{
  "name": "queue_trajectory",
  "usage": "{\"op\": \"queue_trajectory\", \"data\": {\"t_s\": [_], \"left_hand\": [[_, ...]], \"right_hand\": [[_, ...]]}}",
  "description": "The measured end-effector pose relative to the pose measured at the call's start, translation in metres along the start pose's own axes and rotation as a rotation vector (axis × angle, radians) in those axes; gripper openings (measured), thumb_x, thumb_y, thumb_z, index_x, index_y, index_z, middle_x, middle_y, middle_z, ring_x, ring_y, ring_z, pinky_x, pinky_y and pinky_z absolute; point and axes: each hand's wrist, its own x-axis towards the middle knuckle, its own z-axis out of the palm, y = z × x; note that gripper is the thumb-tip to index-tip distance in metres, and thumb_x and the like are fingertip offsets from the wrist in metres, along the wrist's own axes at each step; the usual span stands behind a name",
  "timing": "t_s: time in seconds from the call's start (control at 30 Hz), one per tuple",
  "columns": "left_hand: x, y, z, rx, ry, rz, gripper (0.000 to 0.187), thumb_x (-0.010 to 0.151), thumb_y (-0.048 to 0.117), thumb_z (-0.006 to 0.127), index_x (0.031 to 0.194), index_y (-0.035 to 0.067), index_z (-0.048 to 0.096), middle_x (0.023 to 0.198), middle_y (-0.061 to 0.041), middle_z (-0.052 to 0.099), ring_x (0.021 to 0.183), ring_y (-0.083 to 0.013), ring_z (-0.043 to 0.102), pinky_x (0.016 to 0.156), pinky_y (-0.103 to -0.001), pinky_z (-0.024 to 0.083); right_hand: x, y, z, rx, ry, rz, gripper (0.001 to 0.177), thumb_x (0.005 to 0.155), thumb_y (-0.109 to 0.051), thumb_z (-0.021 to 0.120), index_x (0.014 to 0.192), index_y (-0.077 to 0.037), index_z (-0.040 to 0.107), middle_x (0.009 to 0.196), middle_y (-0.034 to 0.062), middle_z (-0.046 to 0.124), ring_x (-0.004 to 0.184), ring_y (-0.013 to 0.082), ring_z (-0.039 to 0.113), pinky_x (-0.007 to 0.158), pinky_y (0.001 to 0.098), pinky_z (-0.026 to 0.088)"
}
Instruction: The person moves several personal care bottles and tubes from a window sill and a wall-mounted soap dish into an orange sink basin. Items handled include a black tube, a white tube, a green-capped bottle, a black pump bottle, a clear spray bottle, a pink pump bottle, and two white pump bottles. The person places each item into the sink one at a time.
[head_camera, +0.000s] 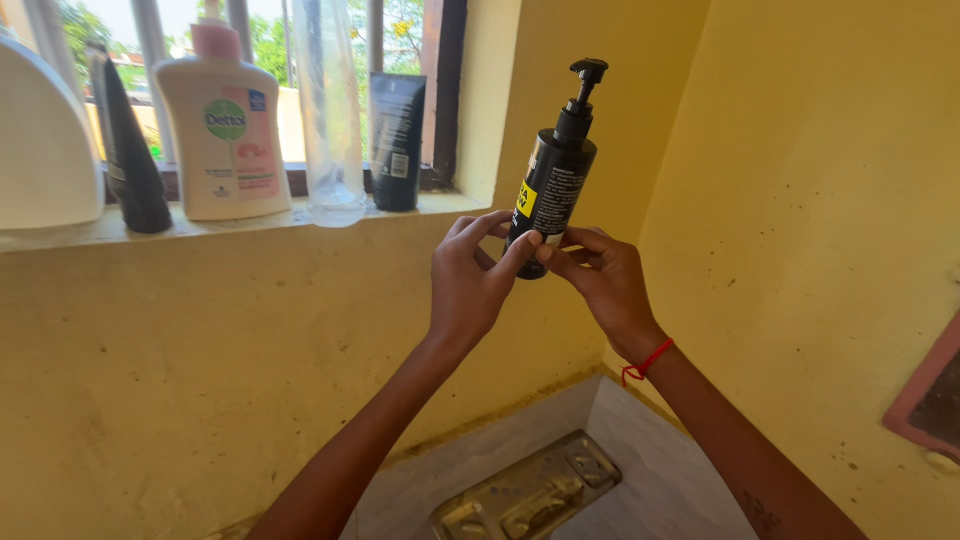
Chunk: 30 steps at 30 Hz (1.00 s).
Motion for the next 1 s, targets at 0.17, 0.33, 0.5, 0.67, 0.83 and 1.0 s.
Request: {"op": "queue_trajectory", "data": {"t_s": [0.17,0.33,0.5,0.67,0.83,1.0], "left_hand": [[-0.011,-0.006,0.014,-0.121,-0.179,0.010,0.043,0.084,0.037,0.082,0.109,0.002,0.076,0.103,-0.010,0.076,0.081,-0.0167,0.073,0.063,-0.029,0.058],[-0.026,-0.014,0.037,-0.310,-0.407,-0.057,0.051,0.086,0.036,0.079,0.121,0.000,0.066,0.116,-0.013,0.072,0.106,-0.0233,0.074,0.073,-0.035,0.065],[-0.044,-0.022,0.060,-0.468,-0.605,-0.147,0.067,0.087,0.035,0.077,0.138,-0.002,0.056,0.127,-0.017,0.070,0.113,-0.0293,0.073,0.086,-0.041,0.063],[-0.067,-0.026,0.080,-0.439,-0.665,-0.196,0.072,0.083,0.038,0.079,0.140,-0.001,0.057,0.125,-0.017,0.072,0.112,-0.0290,0.073,0.086,-0.043,0.061],[-0.092,-0.028,0.099,-0.467,-0.717,-0.241,0.069,0.085,0.038,0.078,0.138,-0.001,0.059,0.126,-0.015,0.072,0.109,-0.0285,0.074,0.086,-0.042,0.061],[-0.118,-0.026,0.115,-0.447,-0.783,-0.281,0.065,0.084,0.037,0.078,0.136,0.000,0.061,0.120,-0.016,0.075,0.104,-0.0269,0.078,0.082,-0.041,0.062]], "right_hand": [[-0.030,0.010,-0.032,-0.024,-0.025,0.039,0.034,0.090,-0.024,0.077,0.115,-0.001,0.077,0.103,0.0018,0.068,0.088,0.0094,0.064,0.079,0.0277,0.051],[-0.059,0.023,-0.061,-0.017,-0.051,0.079,0.032,0.092,-0.021,0.075,0.115,0.001,0.075,0.105,0.0025,0.066,0.092,0.0102,0.065,0.085,0.0285,0.053],[-0.090,0.035,-0.080,0.006,-0.052,0.120,0.032,0.094,-0.018,0.072,0.121,0.001,0.073,0.108,0.0021,0.064,0.095,0.0105,0.063,0.091,0.0289,0.053],[-0.120,0.043,-0.099,-0.004,-0.054,0.175,0.032,0.096,-0.017,0.071,0.123,0.002,0.072,0.109,0.0017,0.060,0.098,0.0113,0.061,0.091,0.0295,0.052],[-0.153,0.051,-0.117,0.003,-0.039,0.241,0.033,0.097,-0.017,0.069,0.124,0.002,0.070,0.112,0.0010,0.060,0.101,0.0109,0.060,0.093,0.0303,0.052],[-0.185,0.059,-0.132,-0.018,0.012,0.262,0.036,0.098,-0.016,0.070,0.129,0.002,0.069,0.114,0.0041,0.065,0.103,0.0129,0.060,0.094,0.0316,0.052]]}}
